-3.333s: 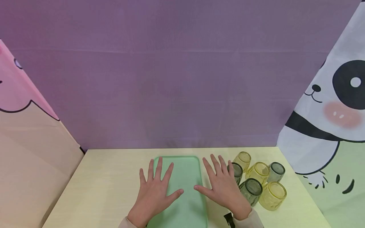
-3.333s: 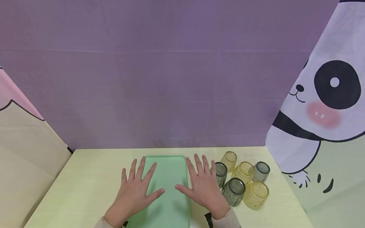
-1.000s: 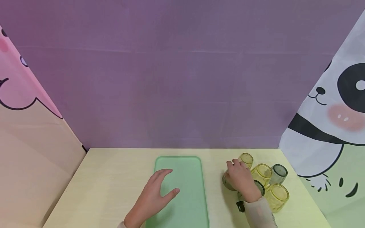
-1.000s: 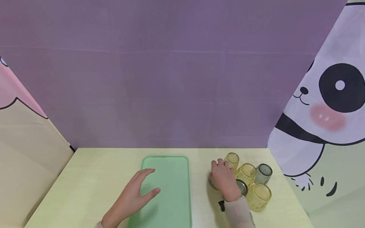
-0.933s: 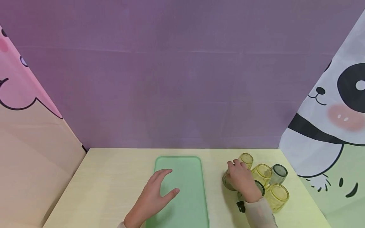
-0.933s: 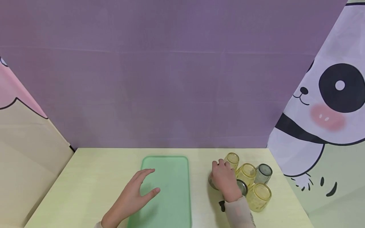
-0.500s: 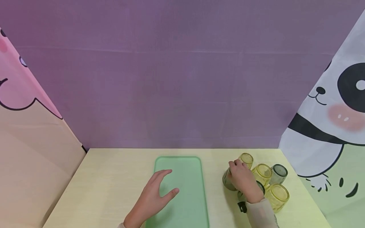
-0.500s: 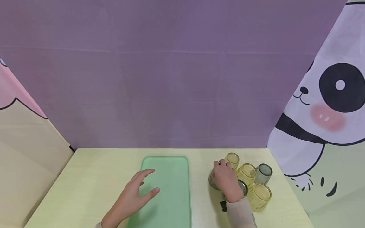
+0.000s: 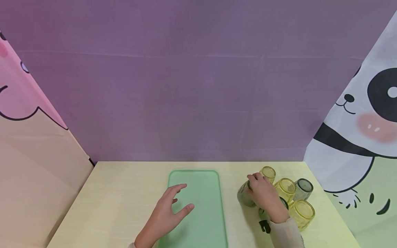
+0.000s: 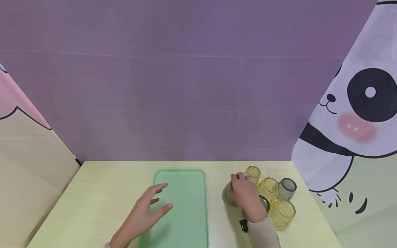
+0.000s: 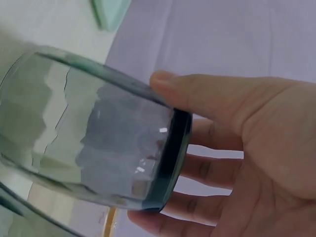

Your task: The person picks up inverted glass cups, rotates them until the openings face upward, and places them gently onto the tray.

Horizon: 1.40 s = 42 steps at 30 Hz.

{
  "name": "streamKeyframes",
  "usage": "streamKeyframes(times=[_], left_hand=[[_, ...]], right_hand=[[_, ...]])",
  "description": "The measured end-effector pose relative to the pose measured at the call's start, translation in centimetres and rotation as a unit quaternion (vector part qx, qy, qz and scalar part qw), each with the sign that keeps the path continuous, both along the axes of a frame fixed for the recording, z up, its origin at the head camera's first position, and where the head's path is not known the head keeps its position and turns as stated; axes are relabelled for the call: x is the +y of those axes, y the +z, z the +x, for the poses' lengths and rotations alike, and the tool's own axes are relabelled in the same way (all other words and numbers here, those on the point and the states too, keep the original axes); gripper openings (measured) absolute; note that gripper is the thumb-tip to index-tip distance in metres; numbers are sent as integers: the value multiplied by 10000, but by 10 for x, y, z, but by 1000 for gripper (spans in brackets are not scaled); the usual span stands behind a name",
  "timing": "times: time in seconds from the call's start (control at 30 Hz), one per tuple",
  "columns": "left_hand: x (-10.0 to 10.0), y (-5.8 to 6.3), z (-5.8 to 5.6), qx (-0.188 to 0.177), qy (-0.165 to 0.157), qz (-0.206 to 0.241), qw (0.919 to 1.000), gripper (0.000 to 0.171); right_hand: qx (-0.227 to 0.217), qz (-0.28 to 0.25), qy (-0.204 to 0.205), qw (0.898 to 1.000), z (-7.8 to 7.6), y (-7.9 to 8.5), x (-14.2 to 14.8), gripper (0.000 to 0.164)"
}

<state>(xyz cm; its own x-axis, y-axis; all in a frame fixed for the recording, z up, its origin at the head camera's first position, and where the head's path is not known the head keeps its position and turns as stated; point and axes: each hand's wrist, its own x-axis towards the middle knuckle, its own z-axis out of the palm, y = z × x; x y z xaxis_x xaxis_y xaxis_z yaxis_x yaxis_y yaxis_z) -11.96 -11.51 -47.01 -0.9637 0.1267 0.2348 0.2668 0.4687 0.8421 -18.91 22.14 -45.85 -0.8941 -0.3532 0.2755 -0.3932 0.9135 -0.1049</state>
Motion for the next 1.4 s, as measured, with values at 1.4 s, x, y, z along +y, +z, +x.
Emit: streamKeyframes(times=[1.4], left_hand=[[7,3,5,-295,-473,1326,9896,68]], right_hand=[[-1819,-4785,1144,8513,23,9,-21,37]])
